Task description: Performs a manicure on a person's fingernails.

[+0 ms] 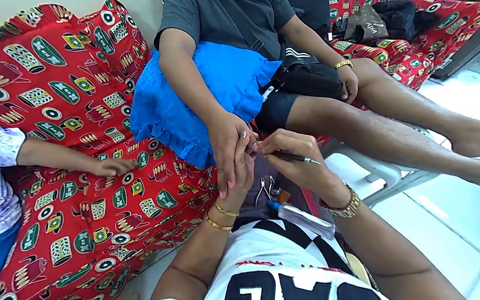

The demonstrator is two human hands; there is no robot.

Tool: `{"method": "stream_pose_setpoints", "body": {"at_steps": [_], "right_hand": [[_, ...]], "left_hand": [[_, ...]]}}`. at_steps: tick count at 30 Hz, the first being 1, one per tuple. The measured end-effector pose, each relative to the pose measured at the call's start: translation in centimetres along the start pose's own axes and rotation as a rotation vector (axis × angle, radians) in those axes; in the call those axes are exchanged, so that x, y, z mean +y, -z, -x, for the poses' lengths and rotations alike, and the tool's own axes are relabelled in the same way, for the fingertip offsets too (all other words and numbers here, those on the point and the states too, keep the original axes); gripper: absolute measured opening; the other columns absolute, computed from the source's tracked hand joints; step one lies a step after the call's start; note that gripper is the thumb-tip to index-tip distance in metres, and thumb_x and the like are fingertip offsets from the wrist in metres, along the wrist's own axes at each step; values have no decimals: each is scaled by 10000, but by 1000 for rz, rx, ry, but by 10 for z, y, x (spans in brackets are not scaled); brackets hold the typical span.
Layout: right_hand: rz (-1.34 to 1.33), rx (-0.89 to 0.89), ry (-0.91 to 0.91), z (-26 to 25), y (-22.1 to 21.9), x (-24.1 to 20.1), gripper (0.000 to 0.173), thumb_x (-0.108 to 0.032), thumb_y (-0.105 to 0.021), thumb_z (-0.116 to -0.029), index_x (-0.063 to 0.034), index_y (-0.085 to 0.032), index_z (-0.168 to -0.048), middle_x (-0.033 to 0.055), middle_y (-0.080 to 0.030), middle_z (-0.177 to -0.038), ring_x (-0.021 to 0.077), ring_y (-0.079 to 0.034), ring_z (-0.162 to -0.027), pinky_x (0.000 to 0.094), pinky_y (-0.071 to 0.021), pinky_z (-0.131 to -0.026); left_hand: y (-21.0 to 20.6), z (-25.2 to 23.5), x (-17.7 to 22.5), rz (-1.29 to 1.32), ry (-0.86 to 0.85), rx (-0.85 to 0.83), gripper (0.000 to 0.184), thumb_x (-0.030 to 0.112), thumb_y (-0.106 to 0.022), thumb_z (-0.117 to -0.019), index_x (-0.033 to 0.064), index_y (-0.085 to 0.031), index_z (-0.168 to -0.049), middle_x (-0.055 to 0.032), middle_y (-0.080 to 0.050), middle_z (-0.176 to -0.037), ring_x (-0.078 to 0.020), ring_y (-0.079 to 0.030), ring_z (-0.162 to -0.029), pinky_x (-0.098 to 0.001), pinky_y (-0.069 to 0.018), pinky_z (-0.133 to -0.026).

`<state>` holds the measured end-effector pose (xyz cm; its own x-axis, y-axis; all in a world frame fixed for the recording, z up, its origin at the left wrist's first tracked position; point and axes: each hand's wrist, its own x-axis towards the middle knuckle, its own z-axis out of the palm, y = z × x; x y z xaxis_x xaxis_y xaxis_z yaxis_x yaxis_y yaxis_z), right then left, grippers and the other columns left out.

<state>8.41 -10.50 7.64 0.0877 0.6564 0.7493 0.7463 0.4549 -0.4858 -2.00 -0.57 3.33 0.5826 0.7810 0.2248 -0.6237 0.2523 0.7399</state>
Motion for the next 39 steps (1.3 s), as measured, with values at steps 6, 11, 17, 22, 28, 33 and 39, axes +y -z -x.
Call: {"method": "stream_pose_setpoints", "body": {"at_steps": [6,11,17,22,28,33,39], "right_hand": [[94,-3,90,2,-7,4,83,35,-625,-813,27,-707,-804,141,-703,-873,174,-691,-839,248,-558,-727],[42,15,16,2,-4,3,86,26,-644,-830,19,-728,-848,115,-715,-892,126,-691,-854,217,-569,-758],[76,-7,60,5,-7,5,76,22,-632,-811,17,-704,-786,127,-705,-853,152,-691,-827,234,-559,-720],[49,50,10,5,-8,5,83,32,-651,-828,19,-728,-853,120,-724,-899,138,-704,-868,221,-575,-767],[-25,2,37,9,-5,4,61,40,-641,-800,28,-702,-798,120,-703,-855,159,-706,-888,247,-581,-799],[13,110,47,13,-13,7,66,37,-655,-824,38,-714,-853,131,-720,-900,149,-711,-899,228,-583,-799],[65,179,132,20,-22,9,53,38,-652,-846,46,-704,-839,168,-729,-950,179,-718,-960,243,-583,-855]], "left_hand": [[-2,0,0,-56,12,38,261,203,-499,-1065,142,-700,-910,51,-680,-827,-31,-664,-787,-192,-563,-740],[0,0,-1,-33,-12,0,239,220,-525,-1059,155,-698,-908,57,-671,-839,-23,-655,-795,-180,-555,-745],[0,0,-2,-52,-22,27,268,180,-495,-1068,131,-706,-909,55,-675,-813,-23,-658,-779,-179,-555,-746],[1,0,-2,-18,-8,3,267,209,-503,-1064,150,-695,-887,50,-670,-826,-36,-661,-819,-198,-557,-776],[1,0,-1,-26,-7,17,291,193,-479,-1073,133,-703,-897,57,-659,-769,-27,-655,-746,-187,-560,-731],[0,-1,1,-2,-13,16,274,179,-493,-1067,144,-705,-896,58,-666,-787,-27,-661,-766,-178,-559,-734],[-2,-1,2,21,2,33,279,177,-492,-1070,123,-717,-914,46,-680,-796,-28,-667,-762,-182,-565,-744]]}}
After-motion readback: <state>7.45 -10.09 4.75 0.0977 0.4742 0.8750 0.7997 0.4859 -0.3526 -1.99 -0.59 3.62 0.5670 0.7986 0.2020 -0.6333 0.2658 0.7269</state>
